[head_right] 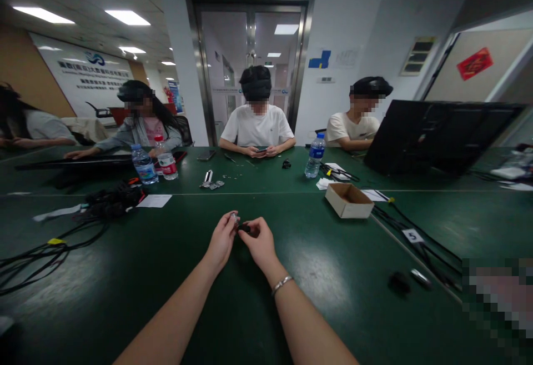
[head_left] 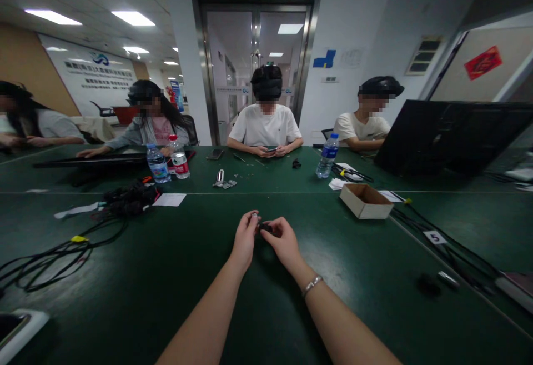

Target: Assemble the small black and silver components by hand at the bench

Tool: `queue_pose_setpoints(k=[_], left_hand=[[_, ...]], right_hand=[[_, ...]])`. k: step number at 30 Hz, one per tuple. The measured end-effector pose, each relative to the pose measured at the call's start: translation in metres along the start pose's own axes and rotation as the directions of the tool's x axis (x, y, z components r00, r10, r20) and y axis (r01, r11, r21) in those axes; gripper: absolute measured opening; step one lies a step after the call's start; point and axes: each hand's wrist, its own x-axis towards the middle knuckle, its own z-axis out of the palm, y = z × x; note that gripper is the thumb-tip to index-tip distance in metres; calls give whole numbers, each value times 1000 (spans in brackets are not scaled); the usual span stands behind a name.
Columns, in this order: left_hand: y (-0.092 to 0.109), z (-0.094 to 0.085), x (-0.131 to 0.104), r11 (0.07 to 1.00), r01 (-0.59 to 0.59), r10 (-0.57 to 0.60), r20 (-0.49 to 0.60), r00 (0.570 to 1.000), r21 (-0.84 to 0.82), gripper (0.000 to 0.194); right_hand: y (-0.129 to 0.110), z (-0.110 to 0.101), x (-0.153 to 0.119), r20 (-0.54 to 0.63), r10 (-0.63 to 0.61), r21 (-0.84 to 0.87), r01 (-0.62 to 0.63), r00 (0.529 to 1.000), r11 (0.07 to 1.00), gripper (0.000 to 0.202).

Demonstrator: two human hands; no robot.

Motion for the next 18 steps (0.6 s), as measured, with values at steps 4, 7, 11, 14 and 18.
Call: queue_pose_setpoints(k=[4, 7, 11, 14, 18], left_hand=[[8, -11, 1, 989, 80, -79, 20, 997, -123, 24], [16, -19, 1, 982, 122, -120, 24, 992, -147, 17], [21, -21, 0, 988, 119, -115, 46, 992, -95, 20], [20, -19, -1, 996, 90, -88, 86, 992, -14, 31], [17, -19, -1, 997, 78, -79, 112, 991, 8, 34]], right_hand=[[1, -9, 3, 29, -10, -58, 12, 1000, 998, 23], [0, -16, 5, 51, -10, -158, 18, 999, 987, 20], [0, -21, 6, 78, -24, -260, 44, 997, 964, 22], [1, -18, 5, 99, -40, -291, 68, 994, 954, 24], [6, -14, 3, 76, -5, -222, 22, 997, 975, 30]])
